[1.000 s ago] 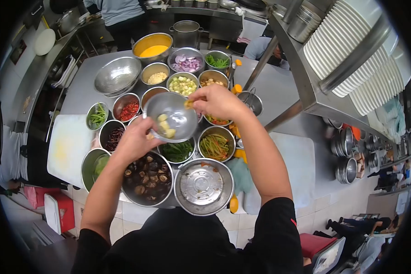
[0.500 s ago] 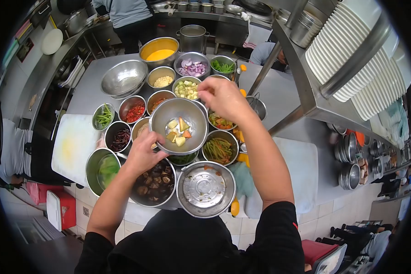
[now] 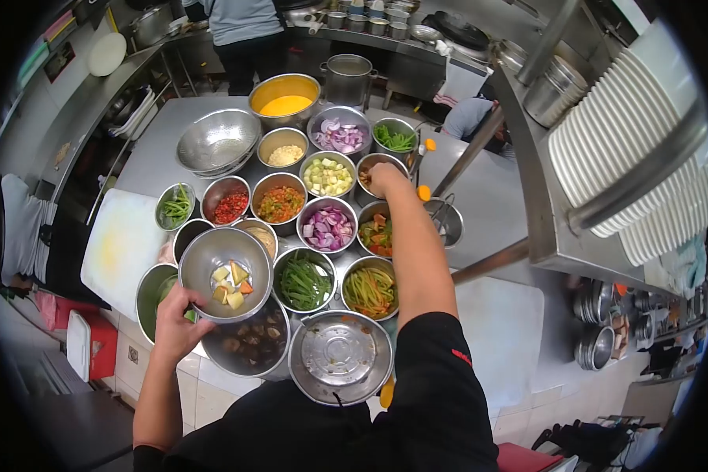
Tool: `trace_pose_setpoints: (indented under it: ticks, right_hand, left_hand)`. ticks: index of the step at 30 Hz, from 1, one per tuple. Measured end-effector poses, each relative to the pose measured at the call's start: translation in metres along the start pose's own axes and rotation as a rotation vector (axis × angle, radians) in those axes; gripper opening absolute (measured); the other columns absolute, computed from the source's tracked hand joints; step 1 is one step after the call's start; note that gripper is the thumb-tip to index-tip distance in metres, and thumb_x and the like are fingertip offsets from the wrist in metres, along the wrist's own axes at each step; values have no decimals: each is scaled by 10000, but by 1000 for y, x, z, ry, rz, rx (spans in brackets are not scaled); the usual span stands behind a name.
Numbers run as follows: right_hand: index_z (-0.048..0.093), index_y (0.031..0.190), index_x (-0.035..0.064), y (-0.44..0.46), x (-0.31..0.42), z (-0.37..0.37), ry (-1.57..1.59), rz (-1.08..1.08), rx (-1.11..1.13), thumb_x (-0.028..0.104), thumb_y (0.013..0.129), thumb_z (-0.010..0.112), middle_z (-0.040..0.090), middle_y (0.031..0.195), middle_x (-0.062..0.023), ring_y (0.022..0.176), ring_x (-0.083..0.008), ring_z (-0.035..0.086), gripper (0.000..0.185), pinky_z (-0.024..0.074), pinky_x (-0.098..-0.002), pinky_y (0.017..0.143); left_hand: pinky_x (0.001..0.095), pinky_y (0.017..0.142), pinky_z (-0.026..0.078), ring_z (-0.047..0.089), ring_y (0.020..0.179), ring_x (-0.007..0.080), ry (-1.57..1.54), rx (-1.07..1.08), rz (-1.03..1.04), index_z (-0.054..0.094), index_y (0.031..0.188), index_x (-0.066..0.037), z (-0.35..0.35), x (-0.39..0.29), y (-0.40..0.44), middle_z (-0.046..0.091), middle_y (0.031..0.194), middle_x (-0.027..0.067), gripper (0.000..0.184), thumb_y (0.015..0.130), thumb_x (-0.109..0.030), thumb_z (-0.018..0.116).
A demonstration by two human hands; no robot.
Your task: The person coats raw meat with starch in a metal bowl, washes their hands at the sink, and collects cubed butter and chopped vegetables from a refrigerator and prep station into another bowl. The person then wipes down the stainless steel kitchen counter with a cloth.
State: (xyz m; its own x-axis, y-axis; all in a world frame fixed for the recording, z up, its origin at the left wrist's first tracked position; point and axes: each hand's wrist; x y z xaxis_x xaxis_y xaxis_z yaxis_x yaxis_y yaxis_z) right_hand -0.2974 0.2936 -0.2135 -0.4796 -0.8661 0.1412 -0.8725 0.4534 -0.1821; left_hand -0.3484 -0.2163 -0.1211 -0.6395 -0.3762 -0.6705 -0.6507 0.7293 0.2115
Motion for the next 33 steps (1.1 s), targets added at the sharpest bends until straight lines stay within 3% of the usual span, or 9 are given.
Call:
trace_pose_setpoints:
  ticks: [6,9,12,15,18,20,25,30,33]
  right_hand:
    - [742,961,37,-10,1,-8,-16,-10,-4,143,789,653,705,996,-192,930,-364,672,220,541,-411,849]
    - [729,983,71,-12,3,-9,325,144,-445,161,806,687,708,959,-190,885,-336,689,203,540,-408,810]
    - [710,1038,61,-42,49,-58,857,-49,-201,157,810,694,711,965,-187,876,-309,695,248,542,-401,811]
    - [729,1014,46,-45,88,-78,984,-80,-2,167,782,708,718,965,-177,879,-289,701,263,546,-367,801]
    - [749,952,75,10,89,-22,409,-214,-146,177,781,686,718,947,-172,879,-298,696,209,544,-384,809]
    - [759,898,100,19,106,-4,159,-267,-54,195,754,690,717,931,-163,891,-312,687,186,540,-407,814]
    - [715,872,83,30,101,6,181,-165,-20,124,692,668,705,933,-181,908,-358,671,191,531,-443,790]
    - [694,870,66,18,101,-5,308,-101,-157,120,693,712,709,929,-156,888,-317,682,187,540,-410,777]
    - [701,905,69,-6,111,-35,679,-97,-132,125,700,724,713,944,-148,859,-293,691,214,543,-380,766]
  left_hand:
    - [378,737,505,639,851,318,-7,17,-63,592,863,-57,-7,6,0,618,912,126,376,606,-76,866]
    - [386,737,507,639,843,322,29,26,-8,596,875,-58,-4,-5,17,620,912,133,374,623,-109,868]
    - [395,738,511,637,837,330,52,99,-23,604,895,-59,7,-23,49,625,918,148,375,651,-166,868]
    - [404,725,512,640,809,324,36,160,-33,620,908,-45,30,-26,84,638,905,158,393,670,-226,874]
    - [394,713,520,646,783,291,6,172,-47,621,894,-33,40,-31,90,644,889,142,383,679,-221,876]
    - [375,700,529,651,764,262,-21,150,-57,618,886,-28,37,-28,85,645,881,129,375,680,-203,877]
    - [302,662,538,654,714,175,-81,110,-181,611,891,-24,19,-7,67,640,865,80,357,685,-147,875]
    - [262,644,505,602,678,94,-68,65,-212,590,876,-33,9,4,63,626,763,18,343,690,-120,864]
    - [345,677,526,642,724,223,-26,84,-157,607,892,-27,5,-2,69,629,872,107,367,676,-161,872]
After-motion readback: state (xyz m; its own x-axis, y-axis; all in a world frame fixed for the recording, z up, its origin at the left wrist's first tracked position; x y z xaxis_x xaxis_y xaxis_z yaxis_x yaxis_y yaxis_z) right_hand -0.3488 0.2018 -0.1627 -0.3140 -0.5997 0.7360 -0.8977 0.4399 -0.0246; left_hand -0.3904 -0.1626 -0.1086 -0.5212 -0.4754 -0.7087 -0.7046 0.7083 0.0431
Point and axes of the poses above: each hand's wrist, its own y-axis towards the middle knuckle, its own z-axis out of the palm, x = y × z
